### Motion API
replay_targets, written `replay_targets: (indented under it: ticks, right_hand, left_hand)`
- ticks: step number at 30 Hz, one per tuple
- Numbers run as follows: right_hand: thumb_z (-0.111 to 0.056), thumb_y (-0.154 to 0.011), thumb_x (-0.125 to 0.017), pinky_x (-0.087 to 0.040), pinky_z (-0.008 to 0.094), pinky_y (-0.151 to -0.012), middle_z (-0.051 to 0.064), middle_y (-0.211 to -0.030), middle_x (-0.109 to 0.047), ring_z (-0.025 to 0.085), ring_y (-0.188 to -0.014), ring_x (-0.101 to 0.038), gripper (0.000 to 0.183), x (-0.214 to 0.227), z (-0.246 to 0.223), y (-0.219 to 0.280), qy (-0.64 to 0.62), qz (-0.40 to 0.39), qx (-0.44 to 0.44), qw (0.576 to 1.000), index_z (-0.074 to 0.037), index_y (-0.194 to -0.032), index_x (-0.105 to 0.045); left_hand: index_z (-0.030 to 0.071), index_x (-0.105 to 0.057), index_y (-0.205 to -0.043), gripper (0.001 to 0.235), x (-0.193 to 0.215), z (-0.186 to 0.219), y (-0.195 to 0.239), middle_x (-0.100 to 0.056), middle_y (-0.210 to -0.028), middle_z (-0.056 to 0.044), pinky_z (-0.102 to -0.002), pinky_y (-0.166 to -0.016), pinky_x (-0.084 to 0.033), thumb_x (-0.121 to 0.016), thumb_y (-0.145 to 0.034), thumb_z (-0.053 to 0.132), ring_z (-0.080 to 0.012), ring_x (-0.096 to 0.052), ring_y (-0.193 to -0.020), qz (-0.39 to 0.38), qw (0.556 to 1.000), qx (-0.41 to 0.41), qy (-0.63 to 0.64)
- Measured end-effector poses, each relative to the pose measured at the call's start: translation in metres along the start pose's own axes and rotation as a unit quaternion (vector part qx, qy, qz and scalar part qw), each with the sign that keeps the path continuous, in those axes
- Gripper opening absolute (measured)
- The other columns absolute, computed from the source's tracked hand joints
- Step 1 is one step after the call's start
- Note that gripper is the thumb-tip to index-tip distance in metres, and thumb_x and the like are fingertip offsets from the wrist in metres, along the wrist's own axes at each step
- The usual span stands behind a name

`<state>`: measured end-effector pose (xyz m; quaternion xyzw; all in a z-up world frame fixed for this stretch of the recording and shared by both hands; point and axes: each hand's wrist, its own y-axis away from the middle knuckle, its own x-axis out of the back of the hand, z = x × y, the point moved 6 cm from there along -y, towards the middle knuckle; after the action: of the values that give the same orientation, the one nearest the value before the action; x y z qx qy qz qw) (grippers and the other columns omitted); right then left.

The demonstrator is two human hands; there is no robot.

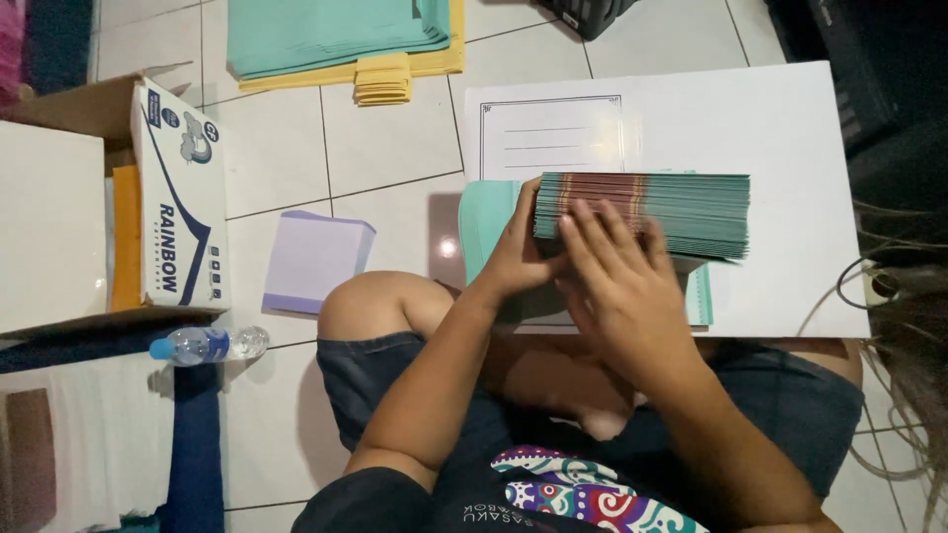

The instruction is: Folding and stacking paper invitations by hand while sitting on the floor.

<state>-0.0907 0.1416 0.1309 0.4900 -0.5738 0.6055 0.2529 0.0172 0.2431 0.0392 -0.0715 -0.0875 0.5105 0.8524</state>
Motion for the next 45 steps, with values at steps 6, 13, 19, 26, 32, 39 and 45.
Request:
replay_targets:
  ticks: [6, 13, 19, 26, 32, 39, 45]
  right_hand:
    - [-0.026, -0.077, -0.094, -0.004, 0.063, -0.137, 0.022, -0.173, 0.008, 0.043, -0.163, 0.008, 0.134, 0.019, 0.124, 0.046, -0.16, 0.068, -0.167, 0.97, -0.012, -0.166, 0.006]
    - [-0.027, -0.071, -0.071, -0.028, 0.052, -0.124, 0.028, -0.161, -0.028, 0.043, -0.15, -0.031, 0.109, -0.028, 0.133, 0.044, -0.566, 0.076, -0.162, 0.805, -0.001, -0.159, -0.013]
    - [-0.025, -0.064, -0.066, -0.029, 0.053, -0.123, 0.023, -0.163, -0.024, 0.041, -0.15, -0.028, 0.103, -0.033, 0.146, 0.045, -0.566, 0.073, -0.194, 0.798, -0.002, -0.153, -0.019]
    - [-0.027, -0.07, -0.059, -0.013, 0.071, -0.123, 0.03, -0.165, -0.018, 0.051, -0.157, -0.01, 0.089, -0.001, 0.13, 0.035, -0.493, 0.078, -0.154, 0.853, -0.006, -0.149, -0.023]
    - [-0.049, -0.094, -0.047, 0.013, 0.052, -0.128, 0.018, -0.173, -0.008, 0.03, -0.159, 0.005, 0.088, 0.018, 0.062, -0.001, -0.081, -0.002, -0.09, 0.993, -0.011, -0.167, -0.016]
    - [-0.074, -0.091, -0.043, 0.0, 0.065, -0.12, 0.021, -0.17, -0.015, 0.038, -0.157, 0.0, 0.093, -0.021, 0.052, -0.028, 0.007, -0.16, -0.006, 0.987, -0.012, -0.161, -0.031]
    - [-0.013, -0.071, -0.08, -0.041, 0.047, -0.111, 0.01, -0.104, -0.07, 0.029, -0.098, -0.066, 0.044, 0.019, 0.068, -0.036, 0.018, -0.11, -0.025, 0.993, -0.008, -0.11, -0.062]
  left_hand:
    - [0.014, -0.034, -0.149, 0.089, -0.003, 0.019, 0.0, -0.053, -0.148, -0.011, -0.044, -0.118, -0.04, -0.065, -0.068, -0.004, -0.0314, -0.053, -0.136, -0.052, 0.998, -0.03, 0.023]
    - [0.012, -0.034, -0.149, 0.087, -0.003, 0.023, 0.0, -0.049, -0.152, -0.009, -0.037, -0.116, -0.043, -0.064, -0.071, -0.012, -0.027, -0.053, -0.134, -0.067, 0.995, -0.043, 0.061]
    - [0.012, -0.038, -0.145, 0.083, -0.003, 0.025, -0.005, -0.056, -0.145, -0.01, -0.039, -0.115, -0.045, -0.076, -0.073, -0.004, -0.0295, -0.059, -0.132, -0.068, 0.995, -0.058, -0.037]
    - [0.008, -0.015, -0.16, 0.104, 0.008, -0.039, -0.001, -0.057, -0.144, -0.022, -0.04, -0.104, -0.048, -0.071, -0.075, -0.01, -0.0357, -0.06, -0.125, -0.08, 0.989, -0.02, -0.12]
    - [0.009, -0.027, -0.148, 0.085, 0.006, -0.028, -0.004, -0.064, -0.126, -0.018, -0.035, -0.078, -0.052, -0.062, -0.074, -0.013, -0.0282, -0.065, -0.096, -0.096, 0.993, 0.001, -0.07]
    - [0.01, -0.028, -0.143, 0.075, 0.006, -0.015, -0.005, -0.065, -0.129, -0.02, -0.045, -0.096, -0.051, -0.063, -0.078, -0.004, -0.0346, -0.066, -0.115, -0.093, 0.988, 0.004, -0.125]
    - [0.01, -0.032, -0.142, 0.077, 0.006, -0.014, -0.004, -0.064, -0.123, -0.019, -0.041, -0.086, -0.052, -0.066, -0.075, -0.005, -0.0364, -0.066, -0.103, -0.064, 0.98, -0.019, -0.189]
